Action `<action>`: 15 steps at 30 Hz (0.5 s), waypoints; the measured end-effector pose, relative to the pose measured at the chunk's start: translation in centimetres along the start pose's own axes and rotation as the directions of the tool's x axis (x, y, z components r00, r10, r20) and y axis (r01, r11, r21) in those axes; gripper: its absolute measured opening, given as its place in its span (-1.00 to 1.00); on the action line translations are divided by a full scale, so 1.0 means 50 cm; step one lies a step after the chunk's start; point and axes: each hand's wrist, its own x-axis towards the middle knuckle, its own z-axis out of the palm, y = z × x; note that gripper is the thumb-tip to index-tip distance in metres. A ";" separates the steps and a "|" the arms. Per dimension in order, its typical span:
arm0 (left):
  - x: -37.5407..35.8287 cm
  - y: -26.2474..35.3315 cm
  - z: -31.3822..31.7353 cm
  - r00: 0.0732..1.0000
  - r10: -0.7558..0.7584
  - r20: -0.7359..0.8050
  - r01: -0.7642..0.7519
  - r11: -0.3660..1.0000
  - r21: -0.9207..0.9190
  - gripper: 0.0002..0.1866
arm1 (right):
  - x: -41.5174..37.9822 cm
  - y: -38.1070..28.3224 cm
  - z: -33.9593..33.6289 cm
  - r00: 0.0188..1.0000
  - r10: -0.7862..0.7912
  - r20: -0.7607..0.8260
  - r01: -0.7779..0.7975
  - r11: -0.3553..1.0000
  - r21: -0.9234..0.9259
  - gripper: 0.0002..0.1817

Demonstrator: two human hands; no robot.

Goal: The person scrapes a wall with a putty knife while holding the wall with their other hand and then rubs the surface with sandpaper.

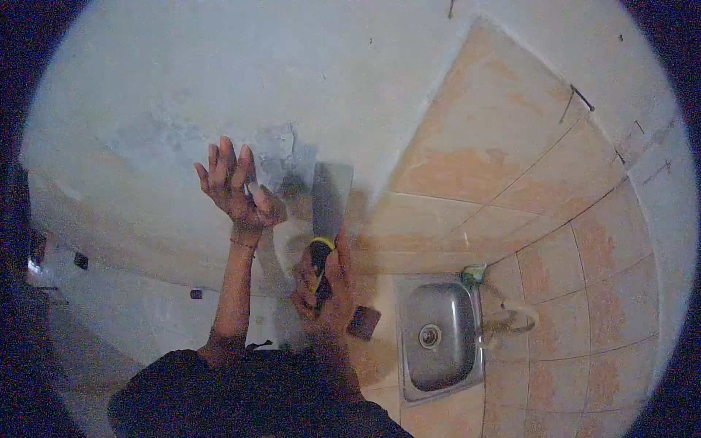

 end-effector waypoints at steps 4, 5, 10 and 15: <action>0.004 0.002 -0.006 1.000 0.002 0.020 -0.002 1.000 -0.005 -0.43 | 0.005 0.007 -0.023 0.994 -0.008 0.111 -0.003 0.995 0.102 -0.38; 0.006 0.003 -0.002 1.000 0.001 0.012 -0.001 1.000 0.000 -0.43 | 0.009 0.005 -0.020 0.997 -0.013 0.077 0.008 0.998 0.062 -0.38; 0.002 0.002 -0.004 1.000 -0.002 0.021 0.002 1.000 -0.017 -0.45 | 0.003 0.002 -0.014 0.999 0.013 0.053 -0.018 0.996 0.087 -0.39; 0.002 -0.002 -0.003 1.000 -0.005 0.029 0.006 1.000 -0.019 -0.46 | 0.020 0.004 -0.013 0.990 -0.045 0.132 0.035 0.997 0.074 -0.39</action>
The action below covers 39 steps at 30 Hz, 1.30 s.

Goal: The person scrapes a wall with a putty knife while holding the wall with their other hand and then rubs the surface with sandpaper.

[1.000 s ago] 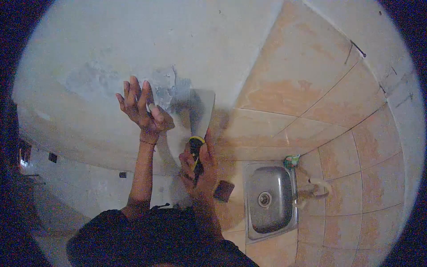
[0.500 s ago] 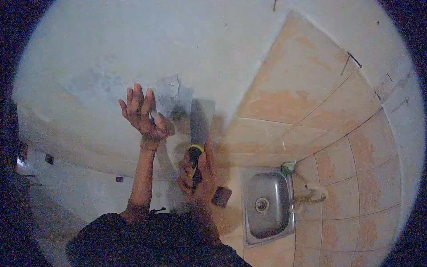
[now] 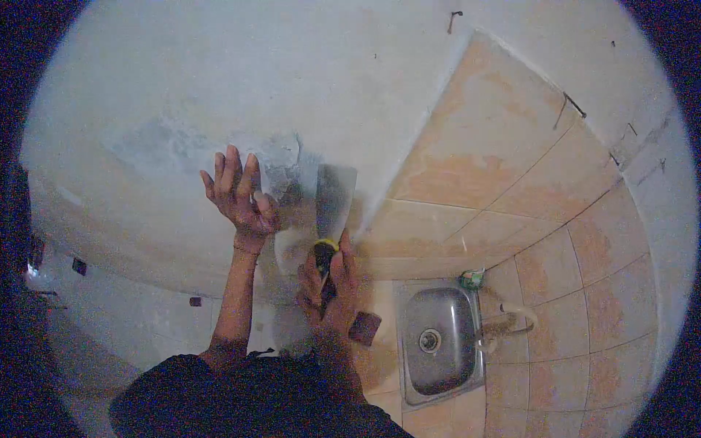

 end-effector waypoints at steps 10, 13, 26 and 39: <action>0.000 0.002 -0.007 1.000 -0.003 0.027 0.003 1.000 -0.003 -0.48 | -0.013 -0.005 -0.011 0.994 0.017 0.107 -0.032 0.990 0.138 -0.42; 0.003 0.002 -0.011 0.999 -0.003 0.043 0.003 1.000 0.001 -0.48 | -0.007 -0.008 -0.025 0.992 0.043 0.116 -0.065 0.980 0.188 -0.46; 0.004 0.005 -0.015 0.998 -0.005 0.057 0.005 1.000 -0.003 -0.45 | -0.004 -0.006 -0.038 0.991 0.034 0.130 -0.063 0.972 0.227 -0.49; 0.001 0.001 -0.011 0.999 0.012 0.035 -0.012 1.000 -0.008 -0.46 | -0.010 -0.012 -0.025 0.997 0.046 0.063 -0.050 0.996 0.069 -0.41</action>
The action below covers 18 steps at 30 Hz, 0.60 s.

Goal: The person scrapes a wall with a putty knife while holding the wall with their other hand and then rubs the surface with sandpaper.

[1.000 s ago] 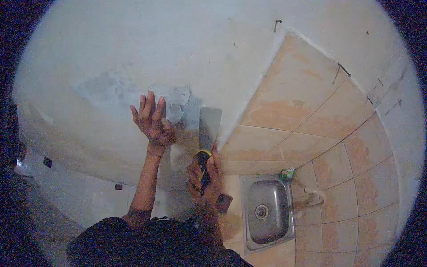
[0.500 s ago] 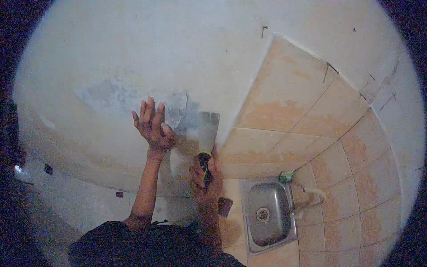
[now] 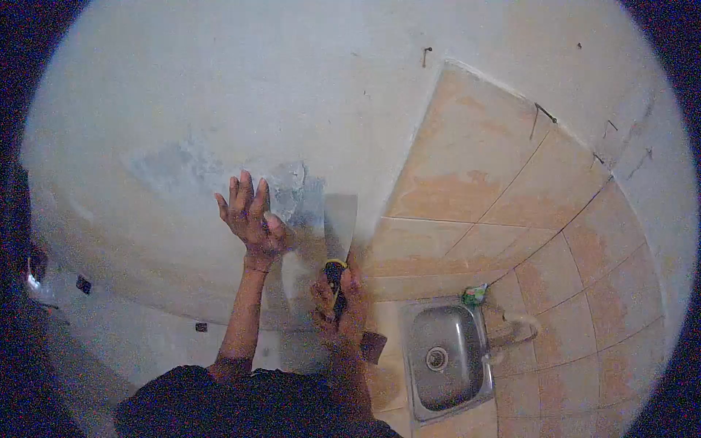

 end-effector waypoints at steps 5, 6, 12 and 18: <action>-0.003 0.001 0.001 1.000 -0.011 0.008 0.011 1.000 0.006 -0.46 | 0.000 -0.003 0.010 0.998 -0.024 -0.054 0.016 0.991 -0.133 -0.41; -0.005 0.003 0.000 1.000 -0.019 0.002 0.019 1.000 0.002 -0.46 | -0.001 -0.002 0.004 0.998 -0.021 -0.058 0.014 0.993 -0.115 -0.41; 0.001 0.006 0.002 1.000 -0.017 0.000 0.017 1.000 0.002 -0.46 | 0.015 0.001 0.005 1.000 -0.008 -0.009 0.007 0.997 -0.078 -0.39; 0.002 0.001 -0.001 1.000 -0.008 0.015 0.008 1.000 0.008 -0.46 | 0.001 0.006 0.003 1.000 -0.018 -0.014 0.017 0.999 -0.045 -0.39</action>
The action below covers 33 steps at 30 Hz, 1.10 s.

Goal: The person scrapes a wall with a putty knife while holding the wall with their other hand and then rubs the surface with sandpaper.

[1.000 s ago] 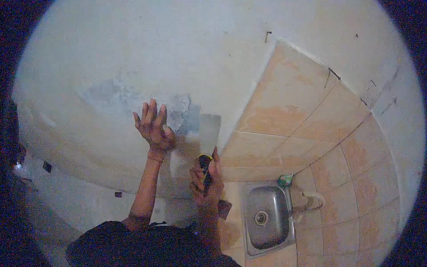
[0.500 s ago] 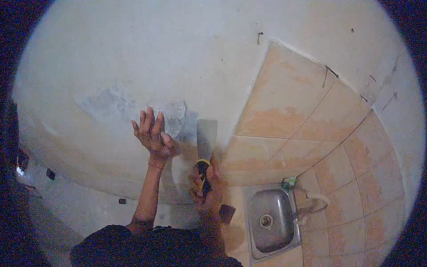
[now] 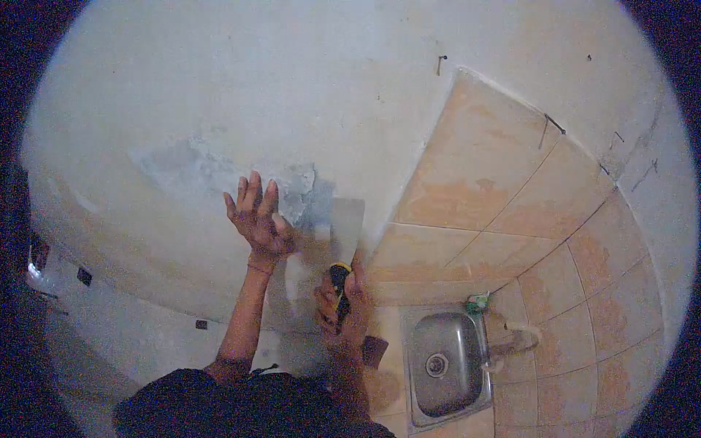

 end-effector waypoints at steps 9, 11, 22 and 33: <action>-0.008 -0.009 -0.001 0.999 0.013 0.031 -0.013 1.000 -0.014 -0.47 | 0.005 0.012 0.002 0.999 -0.032 0.009 0.032 0.999 0.021 -0.40; -0.009 -0.012 0.001 0.999 0.021 0.028 -0.021 1.000 -0.009 -0.45 | 0.008 0.005 0.014 0.999 -0.050 -0.007 0.050 0.998 0.023 -0.42; -0.009 -0.012 -0.010 0.994 0.009 0.108 -0.005 1.000 -0.031 -0.31 | 0.002 0.013 0.015 0.994 -0.078 -0.075 0.082 0.995 0.052 -0.39; -0.010 -0.006 -0.001 0.998 0.029 0.063 -0.031 0.999 0.022 -0.40 | 0.018 0.025 0.005 0.996 -0.089 -0.018 0.090 0.995 0.053 -0.43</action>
